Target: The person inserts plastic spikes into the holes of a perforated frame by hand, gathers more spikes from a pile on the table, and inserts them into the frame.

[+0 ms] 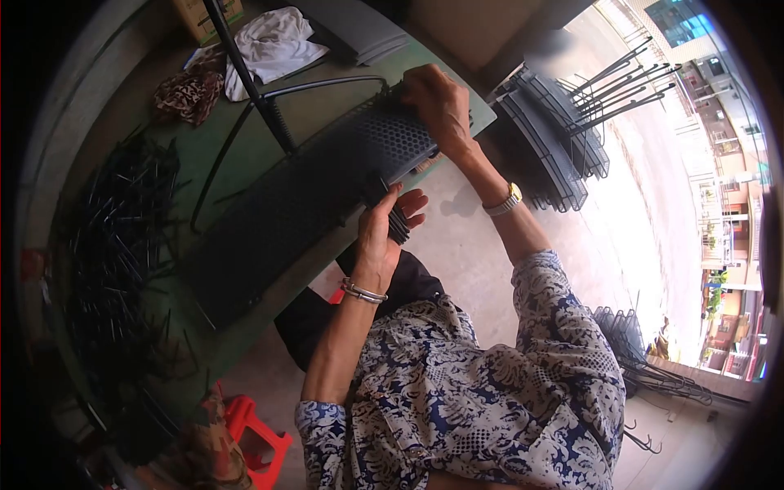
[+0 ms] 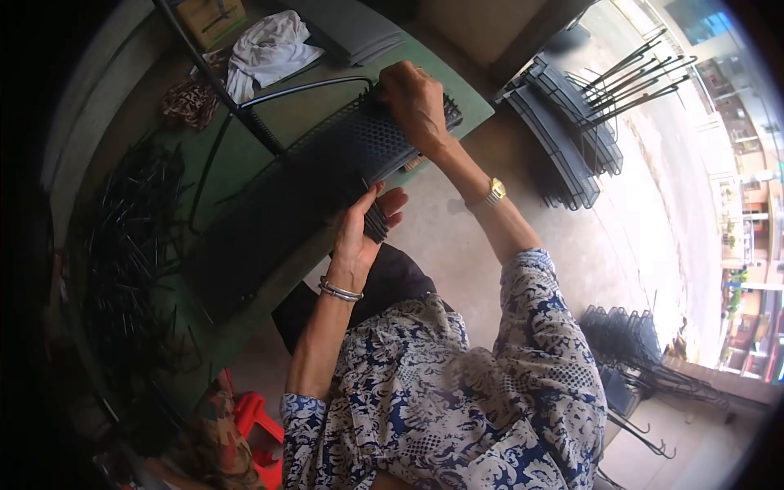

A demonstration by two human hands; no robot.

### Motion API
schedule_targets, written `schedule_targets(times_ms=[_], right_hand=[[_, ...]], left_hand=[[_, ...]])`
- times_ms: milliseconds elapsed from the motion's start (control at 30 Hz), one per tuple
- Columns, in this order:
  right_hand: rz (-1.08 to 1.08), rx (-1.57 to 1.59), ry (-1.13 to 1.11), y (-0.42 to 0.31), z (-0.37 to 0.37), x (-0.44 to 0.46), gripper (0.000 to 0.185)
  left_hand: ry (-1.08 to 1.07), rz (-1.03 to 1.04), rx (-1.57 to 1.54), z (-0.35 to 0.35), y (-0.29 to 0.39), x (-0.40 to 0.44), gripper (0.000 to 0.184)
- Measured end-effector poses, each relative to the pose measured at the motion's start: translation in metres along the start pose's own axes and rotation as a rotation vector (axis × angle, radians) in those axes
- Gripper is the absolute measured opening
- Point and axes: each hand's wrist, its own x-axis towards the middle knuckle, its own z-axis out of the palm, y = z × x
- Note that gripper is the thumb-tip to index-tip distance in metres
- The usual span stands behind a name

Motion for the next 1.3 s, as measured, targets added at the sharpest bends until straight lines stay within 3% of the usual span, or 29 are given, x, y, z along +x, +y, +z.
schedule_targets(times_ms=[567, 633, 867, 967, 1300], right_hand=[[-0.125, -0.184, 0.016, 0.012, 0.018, 0.003, 0.010], [-0.061, -0.188, -0.047, 0.013, 0.019, 0.003, 0.010], [-0.135, -0.155, -0.174, 0.016, 0.019, 0.015, 0.007], [-0.183, -0.318, -0.241, 0.015, 0.025, 0.016, 0.010], [-0.226, -0.493, -0.147, 0.013, 0.030, 0.008, 0.014]], left_hand=[[-0.056, -0.008, -0.183, -0.007, -0.009, 0.006, 0.018], [-0.026, 0.002, -0.176, -0.007, -0.009, 0.006, 0.016], [0.077, 0.021, -0.068, -0.012, -0.014, 0.007, 0.017], [0.048, 0.044, -0.107, -0.010, -0.015, 0.005, 0.018], [0.032, 0.112, -0.125, -0.009, -0.008, -0.002, 0.020]])
